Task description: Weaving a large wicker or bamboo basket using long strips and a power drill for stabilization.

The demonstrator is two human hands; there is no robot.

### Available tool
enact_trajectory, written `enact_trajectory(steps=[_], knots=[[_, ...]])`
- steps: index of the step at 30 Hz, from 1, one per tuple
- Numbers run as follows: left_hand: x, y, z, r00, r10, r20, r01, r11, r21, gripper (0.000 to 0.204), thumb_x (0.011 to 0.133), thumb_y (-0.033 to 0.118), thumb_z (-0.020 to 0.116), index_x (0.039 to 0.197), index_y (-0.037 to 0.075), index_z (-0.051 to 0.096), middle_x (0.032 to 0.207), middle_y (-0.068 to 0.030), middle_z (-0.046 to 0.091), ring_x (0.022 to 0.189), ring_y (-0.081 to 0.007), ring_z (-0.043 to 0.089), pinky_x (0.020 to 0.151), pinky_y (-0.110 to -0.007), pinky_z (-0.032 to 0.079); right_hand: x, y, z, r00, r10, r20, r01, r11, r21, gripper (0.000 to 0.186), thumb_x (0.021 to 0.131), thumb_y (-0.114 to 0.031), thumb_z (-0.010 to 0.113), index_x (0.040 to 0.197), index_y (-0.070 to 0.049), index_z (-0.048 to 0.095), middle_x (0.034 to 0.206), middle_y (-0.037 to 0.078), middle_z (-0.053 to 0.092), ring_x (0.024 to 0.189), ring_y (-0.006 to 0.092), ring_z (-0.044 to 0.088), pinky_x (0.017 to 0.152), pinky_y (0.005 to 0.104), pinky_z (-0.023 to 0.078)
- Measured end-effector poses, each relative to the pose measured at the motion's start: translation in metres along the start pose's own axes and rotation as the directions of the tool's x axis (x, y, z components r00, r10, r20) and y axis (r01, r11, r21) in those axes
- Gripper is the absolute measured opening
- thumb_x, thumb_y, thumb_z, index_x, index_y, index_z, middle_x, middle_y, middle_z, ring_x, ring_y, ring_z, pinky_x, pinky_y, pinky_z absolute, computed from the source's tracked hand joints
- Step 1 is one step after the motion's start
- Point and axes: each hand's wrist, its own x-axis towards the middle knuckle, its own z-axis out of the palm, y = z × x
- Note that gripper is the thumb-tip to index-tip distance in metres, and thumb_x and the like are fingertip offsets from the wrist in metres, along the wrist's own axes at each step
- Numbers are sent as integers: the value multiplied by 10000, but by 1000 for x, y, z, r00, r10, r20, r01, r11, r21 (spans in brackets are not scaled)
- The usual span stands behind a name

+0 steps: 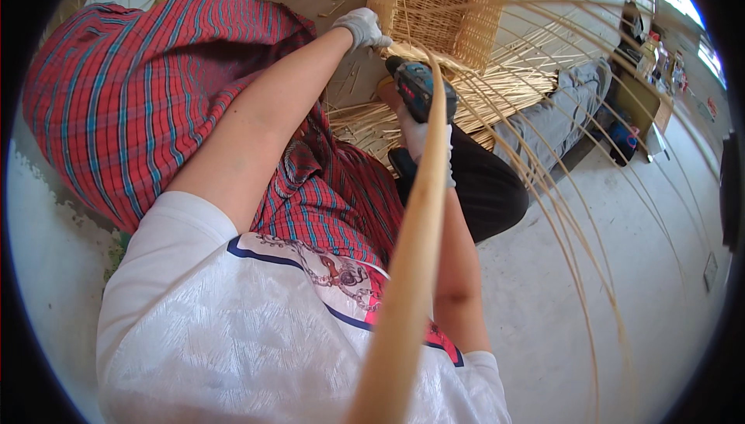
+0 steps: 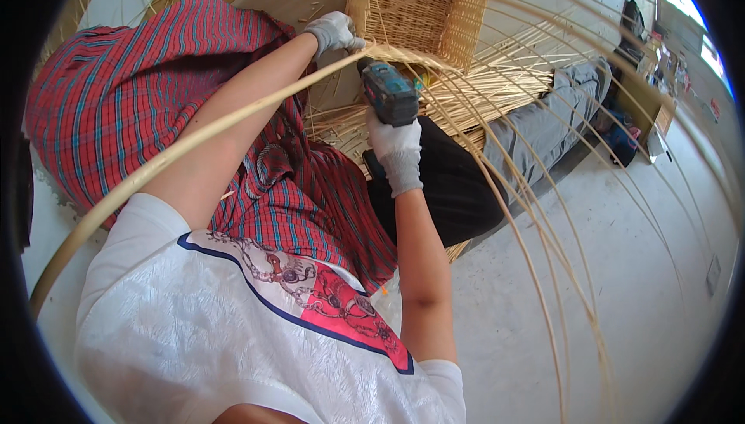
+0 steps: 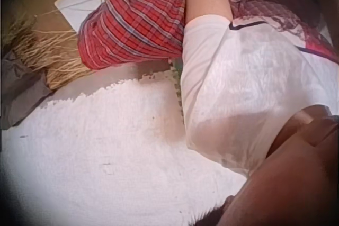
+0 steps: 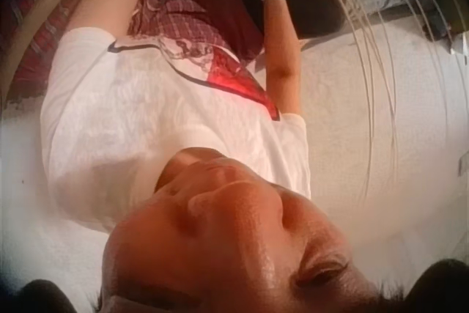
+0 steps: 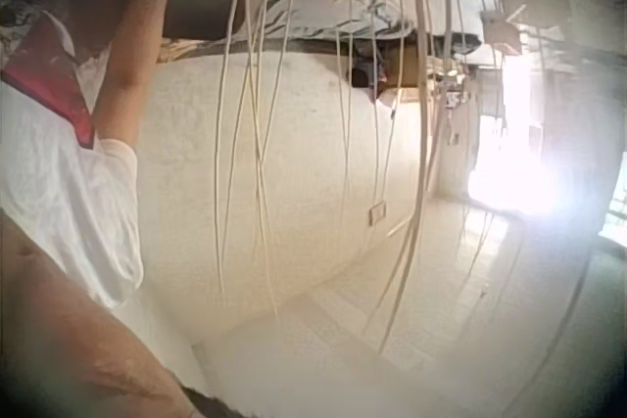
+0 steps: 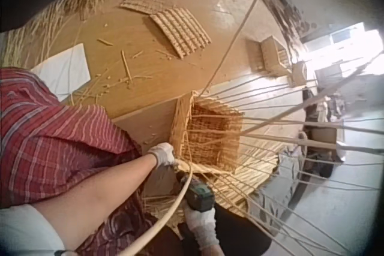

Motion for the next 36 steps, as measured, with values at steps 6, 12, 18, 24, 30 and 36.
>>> enact_trajectory(steps=[6,12,18,24,30,36], knots=[[2,-11,7,986,65,-152,-61,998,32,718,759,580,802,1165,-2,691,1097,-191,727,1023,-333,697,879,-417,549,-20,-33,-36,978,18,209,-80,953,291,287,853,-286,763,1007,-48,714,687,31,665,573,119,630,558,302,509],[-10,-8,-4,985,164,-58,-153,976,155,646,871,544,720,1144,-39,667,1049,-214,723,976,-338,698,857,-420,554,-136,-4,-127,991,-95,97,62,950,306,317,877,-175,782,1163,-59,710,789,0,675,572,68,579,556,271,500],[-50,-29,25,970,-8,242,-163,716,679,701,648,455,882,1188,49,698,1176,-180,715,1100,-333,686,946,-410,551,-219,47,-105,961,-267,-69,273,886,374,489,804,-131,867,1256,-87,683,1155,60,734,1050,210,701,883,329,544],[-58,-49,30,937,52,345,-284,688,668,542,776,459,760,1162,80,738,1219,-178,705,1090,-341,690,924,-419,560,-265,105,-77,910,-137,-392,299,872,388,395,873,-91,766,1248,-49,648,1025,22,655,919,132,622,819,332,511],[-61,-10,20,949,309,66,-310,950,16,385,947,210,693,1287,38,637,1141,-112,717,1011,-187,678,854,-305,553,-207,232,-9,884,174,-433,89,847,524,751,843,-148,805,1464,-81,387,1120,80,695,980,195,687,894,354,545],[-203,22,-21,755,371,-540,-560,793,-239,263,1004,50,590,1259,-6,619,1181,-78,670,986,-116,636,859,-265,527,-85,268,145,804,245,-542,424,403,811,992,822,-66,799,1611,-142,203,1369,126,607,1199,224,625,1042,361,496]])
